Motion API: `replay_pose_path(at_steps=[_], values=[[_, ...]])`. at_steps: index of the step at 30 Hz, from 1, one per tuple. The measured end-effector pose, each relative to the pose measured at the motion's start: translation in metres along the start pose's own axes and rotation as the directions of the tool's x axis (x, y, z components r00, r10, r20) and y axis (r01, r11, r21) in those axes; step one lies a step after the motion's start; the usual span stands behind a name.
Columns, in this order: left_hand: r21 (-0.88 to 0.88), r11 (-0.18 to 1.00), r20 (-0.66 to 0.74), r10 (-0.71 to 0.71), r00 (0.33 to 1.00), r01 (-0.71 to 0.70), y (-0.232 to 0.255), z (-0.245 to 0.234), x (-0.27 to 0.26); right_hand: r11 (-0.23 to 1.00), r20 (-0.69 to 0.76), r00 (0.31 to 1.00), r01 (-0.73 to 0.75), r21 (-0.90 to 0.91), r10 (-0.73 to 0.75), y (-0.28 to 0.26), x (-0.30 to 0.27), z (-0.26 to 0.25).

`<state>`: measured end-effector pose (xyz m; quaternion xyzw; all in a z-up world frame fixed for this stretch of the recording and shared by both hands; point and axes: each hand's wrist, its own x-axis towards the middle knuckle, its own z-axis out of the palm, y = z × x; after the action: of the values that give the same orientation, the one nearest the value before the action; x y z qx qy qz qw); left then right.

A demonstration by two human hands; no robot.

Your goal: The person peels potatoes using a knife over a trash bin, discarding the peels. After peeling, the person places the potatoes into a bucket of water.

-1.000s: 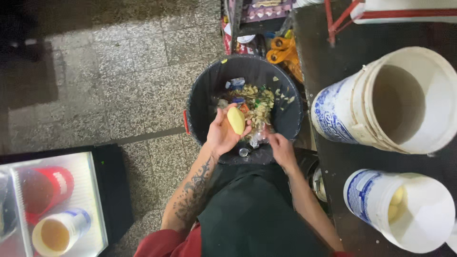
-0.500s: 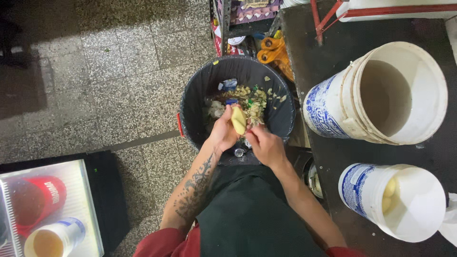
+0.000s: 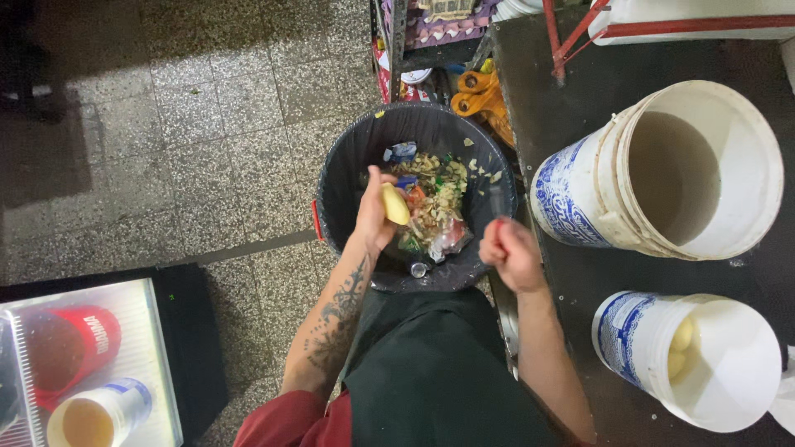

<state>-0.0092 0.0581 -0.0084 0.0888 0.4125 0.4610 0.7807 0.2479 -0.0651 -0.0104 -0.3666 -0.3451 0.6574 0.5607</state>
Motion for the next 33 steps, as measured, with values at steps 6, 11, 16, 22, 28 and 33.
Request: replay_pose_path(at_steps=[6, 11, 16, 22, 28, 33], values=[[-0.376, 0.915, 0.399, 0.017, 0.917, 0.147, 0.008, -0.012, -0.006, 0.616, -0.131, 0.99, -0.131, -0.776, 0.045, -0.047, 0.004, 0.053], [-0.48, 0.781, 0.718, 0.088, 0.691, 0.399, 0.018, -0.006, -0.014, 0.779, -0.346, 0.907, -0.393, -0.488, 0.241, 0.008, -0.025, 0.031], [-0.426, 0.766, 0.814, 0.093, 0.574, 0.481, 0.008, 0.022, -0.02, 0.566, -0.552, 0.796, -0.582, -0.584, 0.249, 0.011, -0.079, 0.036], [0.357, 0.93, 0.484, -0.101, 0.869, -0.09, -0.03, 0.147, -0.088, 0.696, -0.629, 0.74, -0.582, -0.422, 0.237, 0.008, -0.138, 0.013], [0.342, 0.232, 0.928, -0.239, 0.287, -0.911, -0.12, 0.258, -0.138, 0.764, -0.782, 0.597, -0.585, -0.273, 0.177, 0.015, -0.182, -0.011], [0.178, 0.482, 0.922, -0.386, -0.025, -0.858, -0.214, 0.323, -0.148, 0.812, -0.746, 0.65, -0.509, -0.286, 0.144, 0.017, -0.235, -0.03]])
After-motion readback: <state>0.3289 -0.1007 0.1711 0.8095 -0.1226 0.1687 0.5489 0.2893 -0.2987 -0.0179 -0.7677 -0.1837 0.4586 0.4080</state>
